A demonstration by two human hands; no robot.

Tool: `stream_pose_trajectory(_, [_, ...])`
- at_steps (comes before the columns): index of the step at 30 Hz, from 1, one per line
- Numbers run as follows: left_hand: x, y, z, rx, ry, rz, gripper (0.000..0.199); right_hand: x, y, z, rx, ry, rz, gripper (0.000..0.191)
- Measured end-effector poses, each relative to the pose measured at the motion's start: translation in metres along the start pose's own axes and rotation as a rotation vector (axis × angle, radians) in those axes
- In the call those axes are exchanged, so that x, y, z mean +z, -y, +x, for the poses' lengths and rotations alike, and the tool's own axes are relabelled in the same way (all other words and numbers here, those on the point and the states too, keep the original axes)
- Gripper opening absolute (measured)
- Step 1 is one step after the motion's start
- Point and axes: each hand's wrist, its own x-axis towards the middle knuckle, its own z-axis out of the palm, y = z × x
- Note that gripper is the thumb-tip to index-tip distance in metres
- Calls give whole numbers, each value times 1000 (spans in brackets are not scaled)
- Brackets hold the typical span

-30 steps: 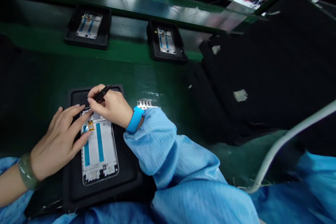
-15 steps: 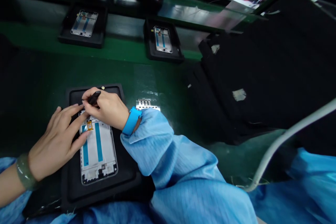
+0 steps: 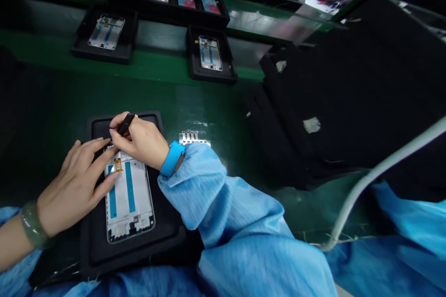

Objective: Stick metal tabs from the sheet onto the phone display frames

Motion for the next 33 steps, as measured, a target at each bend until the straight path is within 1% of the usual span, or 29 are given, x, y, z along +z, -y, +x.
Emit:
stream_pose_trajectory(4, [-1, 0, 0, -10, 6, 1, 46, -2, -1, -2, 24, -84, -28, 8])
stream_pose_trajectory(6, [0, 0, 0, -12, 6, 0, 46, -4, -2, -2, 34, -96, -10, 7])
stream_pose_trajectory(10, [0, 0, 0, -17, 5, 0, 45, -3, -1, -2, -11, -26, -55, 7])
stream_pose_trajectory(14, [-1, 1, 2, -29, 29, -14, 45, -1, 6, -1, -109, 116, -219, 12])
stream_pose_trajectory(15, [-1, 1, 2, -33, 32, -18, 45, -4, 7, -1, -118, 135, -226, 13])
stream_pose_trajectory(16, [-1, 1, 2, -35, 32, -22, 45, -8, 8, 1, -116, 128, -217, 13])
stream_pose_trajectory(18, [-2, 1, 0, -35, 25, -23, 44, -22, 6, 4, -99, 46, -205, 15])
stream_pose_trajectory(20, [-5, 1, 0, -30, 19, -32, 40, -38, -2, 8, -103, -31, -280, 19])
stream_pose_trajectory(21, [-7, 1, 1, -35, 11, -47, 39, -45, -8, 10, -114, -27, -354, 19])
stream_pose_trajectory(22, [-9, 2, 4, -47, -8, -68, 38, -50, -15, 12, -121, 17, -436, 21])
stream_pose_trajectory(23, [-11, 5, 10, -65, -39, -88, 37, -53, -23, 13, -115, 92, -515, 24])
stream_pose_trajectory(25, [-14, 13, 32, -127, -116, -94, 39, -54, -36, 15, -69, 257, -625, 32])
stream_pose_trajectory(27, [-15, 29, 69, -214, -155, -11, 41, -52, -44, 17, -29, 349, -684, 32])
stream_pose_trajectory(28, [-14, 40, 91, -286, -125, 49, 42, -51, -45, 17, -27, 363, -707, 31])
stream_pose_trajectory(29, [-13, 53, 115, -324, -111, 72, 43, -51, -46, 18, -36, 365, -730, 30])
stream_pose_trajectory(31, [-11, 81, 162, -378, -71, 97, 47, -53, -45, 22, -61, 372, -774, 27])
stream_pose_trajectory(33, [-11, 108, 201, -413, -9, 122, 48, -60, -45, 28, -56, 387, -800, 26])
